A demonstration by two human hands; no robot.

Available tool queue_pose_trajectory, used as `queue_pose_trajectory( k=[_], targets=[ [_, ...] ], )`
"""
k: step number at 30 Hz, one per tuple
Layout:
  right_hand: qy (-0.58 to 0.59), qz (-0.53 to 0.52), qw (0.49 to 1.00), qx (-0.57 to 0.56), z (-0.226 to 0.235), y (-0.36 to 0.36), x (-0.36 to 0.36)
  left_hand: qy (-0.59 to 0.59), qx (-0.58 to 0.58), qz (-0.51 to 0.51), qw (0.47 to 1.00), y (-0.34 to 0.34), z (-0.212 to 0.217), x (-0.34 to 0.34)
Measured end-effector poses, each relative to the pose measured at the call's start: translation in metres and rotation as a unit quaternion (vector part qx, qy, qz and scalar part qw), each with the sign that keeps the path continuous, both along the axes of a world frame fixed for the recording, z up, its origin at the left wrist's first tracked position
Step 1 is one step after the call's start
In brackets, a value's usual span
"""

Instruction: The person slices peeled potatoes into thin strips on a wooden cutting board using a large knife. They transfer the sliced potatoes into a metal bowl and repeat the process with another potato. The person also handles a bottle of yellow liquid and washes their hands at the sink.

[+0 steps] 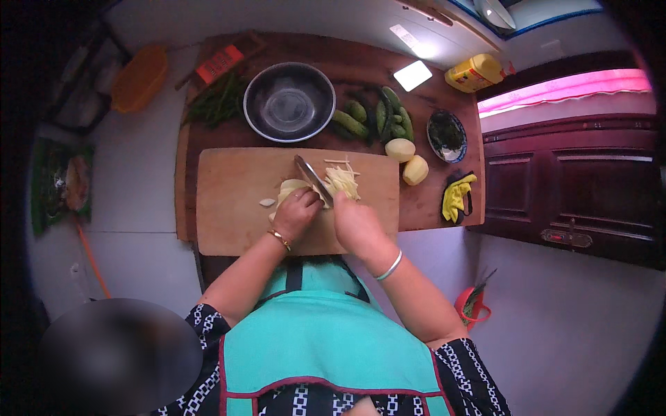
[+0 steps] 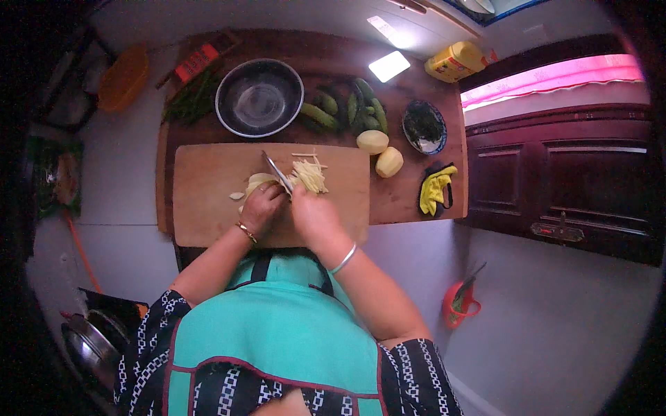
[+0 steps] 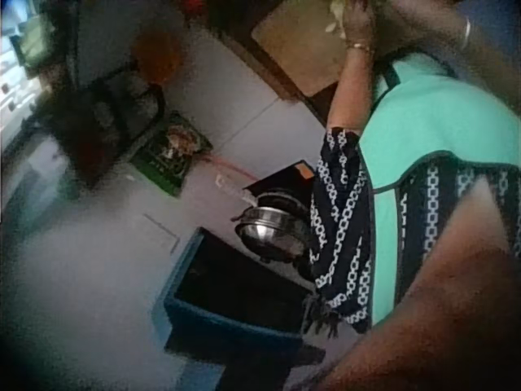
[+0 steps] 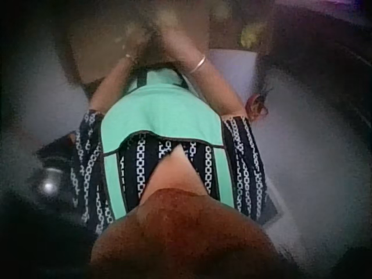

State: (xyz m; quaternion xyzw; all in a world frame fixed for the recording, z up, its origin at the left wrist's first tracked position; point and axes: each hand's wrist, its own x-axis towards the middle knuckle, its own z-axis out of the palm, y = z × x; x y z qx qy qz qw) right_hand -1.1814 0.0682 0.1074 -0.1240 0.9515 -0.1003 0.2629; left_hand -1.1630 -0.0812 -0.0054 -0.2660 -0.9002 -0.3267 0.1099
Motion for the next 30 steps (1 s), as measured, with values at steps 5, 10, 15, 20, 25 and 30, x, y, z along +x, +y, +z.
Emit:
queue_pose_trajectory(
  k=[5,10,15,20,25,30],
  targets=[
    [0.083,0.026,0.996,-0.009,-0.023,0.005,0.010,-0.033,0.007,0.008,0.999,-0.001,0.002,-0.003],
    [0.065,0.017,0.997,0.028,-0.030,0.003,0.022,-0.022,0.008,0.012,1.000,-0.001,0.000,-0.001],
    [0.036,0.016,0.999,-0.001,-0.003,-0.003,0.005,0.002,0.010,0.009,1.000,-0.004,-0.005,-0.001],
    [0.099,0.015,0.994,0.030,-0.034,-0.003,0.023,-0.005,0.007,0.003,1.000,-0.005,-0.001,-0.001],
    [0.062,0.000,0.998,0.023,-0.014,-0.006,0.019,-0.015,0.011,0.007,1.000,-0.006,-0.004,0.001],
    [0.085,0.015,0.996,0.010,-0.023,-0.003,0.018,-0.014,0.012,0.000,1.000,-0.006,-0.001,0.002]
  ],
)
